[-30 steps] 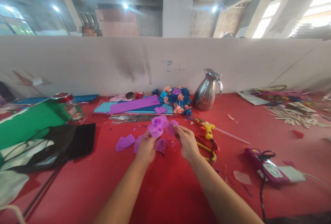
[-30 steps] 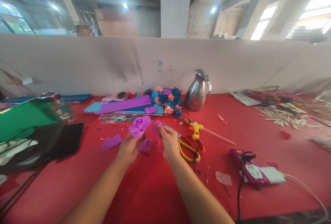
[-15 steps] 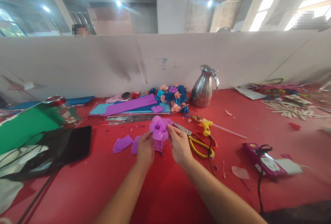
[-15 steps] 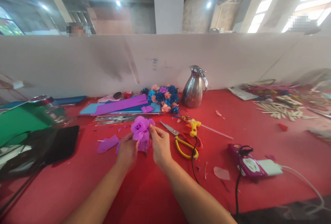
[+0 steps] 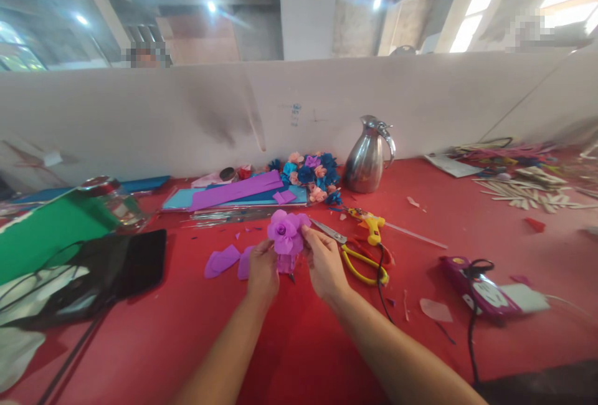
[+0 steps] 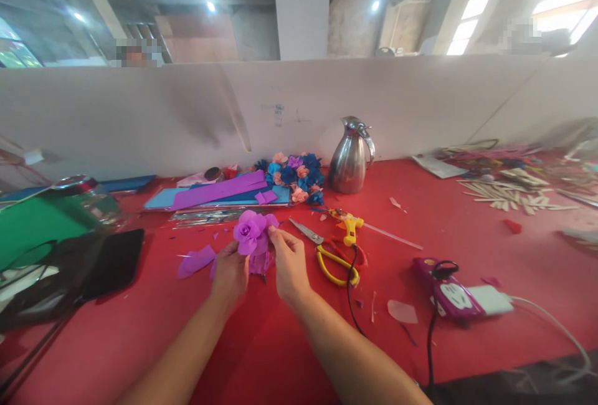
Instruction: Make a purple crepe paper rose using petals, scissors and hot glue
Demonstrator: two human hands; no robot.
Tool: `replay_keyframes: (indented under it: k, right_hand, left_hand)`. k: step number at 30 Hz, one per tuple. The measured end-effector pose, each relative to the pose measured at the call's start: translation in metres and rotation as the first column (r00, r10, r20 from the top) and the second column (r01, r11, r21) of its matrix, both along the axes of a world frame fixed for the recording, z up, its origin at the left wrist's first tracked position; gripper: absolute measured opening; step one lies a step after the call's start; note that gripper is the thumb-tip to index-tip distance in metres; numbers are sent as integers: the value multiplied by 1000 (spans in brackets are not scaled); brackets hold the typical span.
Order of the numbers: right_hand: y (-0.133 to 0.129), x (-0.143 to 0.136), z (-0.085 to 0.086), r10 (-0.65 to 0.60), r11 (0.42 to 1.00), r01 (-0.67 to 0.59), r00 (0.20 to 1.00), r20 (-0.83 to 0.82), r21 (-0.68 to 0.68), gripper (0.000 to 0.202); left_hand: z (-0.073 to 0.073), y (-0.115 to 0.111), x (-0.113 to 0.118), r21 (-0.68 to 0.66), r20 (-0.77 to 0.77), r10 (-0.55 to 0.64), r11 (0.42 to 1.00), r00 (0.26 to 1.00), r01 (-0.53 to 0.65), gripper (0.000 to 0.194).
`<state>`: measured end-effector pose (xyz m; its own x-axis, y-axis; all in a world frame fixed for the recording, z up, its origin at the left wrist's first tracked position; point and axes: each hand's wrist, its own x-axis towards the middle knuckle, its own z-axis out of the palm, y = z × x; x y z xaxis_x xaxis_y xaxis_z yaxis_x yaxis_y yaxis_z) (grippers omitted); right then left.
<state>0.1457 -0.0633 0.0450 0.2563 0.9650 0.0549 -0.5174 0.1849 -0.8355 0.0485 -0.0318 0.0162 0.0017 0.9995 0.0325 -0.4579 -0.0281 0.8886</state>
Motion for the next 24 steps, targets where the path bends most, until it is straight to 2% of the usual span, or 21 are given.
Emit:
replay_keyframes:
  k: [5, 10, 14, 19, 24]
  right_hand:
    - [0, 0, -1, -4, 1000, 3, 1000, 8, 11, 36]
    - [-1, 1, -2, -4, 998, 4, 1000, 2, 60, 35]
    - [-2, 1, -1, -4, 996, 2, 1000, 19, 86, 31]
    - [-3, 0, 1, 25, 996, -26, 1000, 18, 85, 29]
    - [-4, -1, 0, -15, 996, 12, 999, 41, 85, 25]
  left_hand:
    - [-3, 2, 0, -4, 12, 14, 1000, 1000, -14, 19]
    - [5, -2, 0, -54, 16, 28, 998, 999, -27, 17]
    - [9, -4, 0, -19, -13, 8, 1000, 1000, -9, 19]
    - [5, -1, -1, 22, -95, -4, 1000, 995, 6, 15]
    - [6, -3, -1, -1, -72, 8, 1000, 997, -8, 16]
